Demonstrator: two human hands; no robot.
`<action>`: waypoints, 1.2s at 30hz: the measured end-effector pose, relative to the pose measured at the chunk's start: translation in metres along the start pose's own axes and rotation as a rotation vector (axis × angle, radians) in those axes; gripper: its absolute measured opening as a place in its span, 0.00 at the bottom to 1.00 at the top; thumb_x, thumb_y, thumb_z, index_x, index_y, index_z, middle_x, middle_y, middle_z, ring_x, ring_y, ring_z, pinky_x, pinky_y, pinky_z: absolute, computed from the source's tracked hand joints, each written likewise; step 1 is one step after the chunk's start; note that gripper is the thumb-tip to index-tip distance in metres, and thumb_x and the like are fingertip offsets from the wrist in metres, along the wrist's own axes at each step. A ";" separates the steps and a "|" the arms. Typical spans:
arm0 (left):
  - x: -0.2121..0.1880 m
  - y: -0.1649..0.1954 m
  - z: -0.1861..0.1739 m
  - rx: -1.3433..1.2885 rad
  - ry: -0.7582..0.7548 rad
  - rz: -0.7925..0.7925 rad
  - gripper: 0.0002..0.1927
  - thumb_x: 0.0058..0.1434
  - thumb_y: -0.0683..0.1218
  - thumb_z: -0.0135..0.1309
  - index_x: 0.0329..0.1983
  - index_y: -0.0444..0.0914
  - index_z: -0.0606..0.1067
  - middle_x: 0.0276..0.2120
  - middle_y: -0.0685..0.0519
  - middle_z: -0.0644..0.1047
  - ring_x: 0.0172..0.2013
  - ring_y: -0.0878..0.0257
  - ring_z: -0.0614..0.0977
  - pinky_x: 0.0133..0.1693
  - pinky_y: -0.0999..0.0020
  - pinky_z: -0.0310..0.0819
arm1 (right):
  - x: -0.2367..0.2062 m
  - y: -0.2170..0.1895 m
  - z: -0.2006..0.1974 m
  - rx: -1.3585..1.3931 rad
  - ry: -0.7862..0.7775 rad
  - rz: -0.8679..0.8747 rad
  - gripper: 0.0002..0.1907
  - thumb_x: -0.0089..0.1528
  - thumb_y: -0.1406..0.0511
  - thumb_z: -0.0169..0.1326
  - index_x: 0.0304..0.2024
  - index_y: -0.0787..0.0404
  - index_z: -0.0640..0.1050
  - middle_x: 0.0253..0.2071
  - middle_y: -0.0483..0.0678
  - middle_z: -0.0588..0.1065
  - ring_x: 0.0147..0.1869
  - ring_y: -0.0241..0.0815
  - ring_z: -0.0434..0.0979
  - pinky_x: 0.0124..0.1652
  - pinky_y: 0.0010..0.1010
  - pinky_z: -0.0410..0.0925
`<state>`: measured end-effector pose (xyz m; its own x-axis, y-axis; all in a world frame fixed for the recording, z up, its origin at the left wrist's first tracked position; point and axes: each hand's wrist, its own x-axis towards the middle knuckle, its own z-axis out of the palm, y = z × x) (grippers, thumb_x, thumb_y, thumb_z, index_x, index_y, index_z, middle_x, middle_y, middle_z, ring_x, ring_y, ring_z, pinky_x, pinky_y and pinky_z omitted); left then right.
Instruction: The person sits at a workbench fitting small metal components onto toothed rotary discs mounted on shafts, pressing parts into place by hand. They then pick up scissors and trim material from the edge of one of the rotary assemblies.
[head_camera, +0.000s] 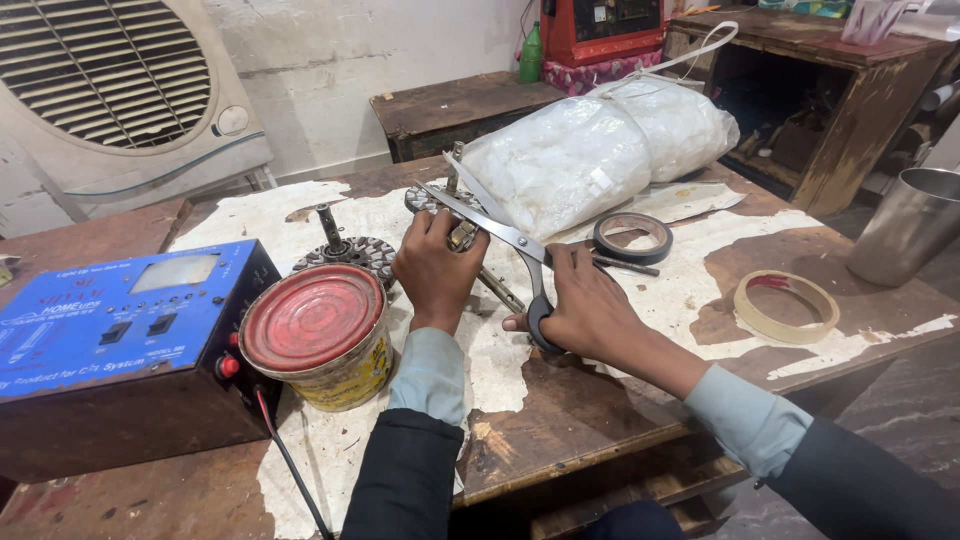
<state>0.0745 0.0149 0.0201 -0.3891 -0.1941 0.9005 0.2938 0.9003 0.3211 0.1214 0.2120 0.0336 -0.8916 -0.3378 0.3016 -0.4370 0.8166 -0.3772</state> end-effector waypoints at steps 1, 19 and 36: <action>0.000 -0.001 0.001 -0.009 -0.011 -0.008 0.17 0.49 0.54 0.72 0.29 0.39 0.80 0.30 0.52 0.77 0.29 0.54 0.83 0.30 0.56 0.75 | 0.000 0.001 0.001 -0.008 0.020 -0.005 0.62 0.46 0.35 0.63 0.63 0.75 0.60 0.54 0.74 0.66 0.57 0.72 0.74 0.51 0.51 0.72; 0.002 -0.003 -0.001 -0.093 -0.030 -0.020 0.15 0.50 0.52 0.70 0.31 0.39 0.78 0.30 0.53 0.77 0.30 0.53 0.83 0.31 0.56 0.75 | 0.000 -0.002 -0.001 0.034 -0.104 0.015 0.58 0.49 0.34 0.59 0.63 0.71 0.60 0.48 0.72 0.70 0.50 0.71 0.77 0.47 0.52 0.73; 0.005 -0.004 -0.001 -0.070 -0.064 0.003 0.17 0.50 0.52 0.72 0.33 0.39 0.78 0.32 0.53 0.78 0.30 0.55 0.84 0.32 0.58 0.76 | 0.001 -0.001 -0.014 0.089 -0.056 -0.037 0.40 0.51 0.48 0.65 0.51 0.72 0.70 0.27 0.64 0.77 0.32 0.61 0.81 0.36 0.48 0.72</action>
<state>0.0720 0.0101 0.0230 -0.4425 -0.1639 0.8817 0.3550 0.8708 0.3400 0.1227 0.2181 0.0466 -0.8790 -0.3944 0.2679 -0.4759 0.7595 -0.4436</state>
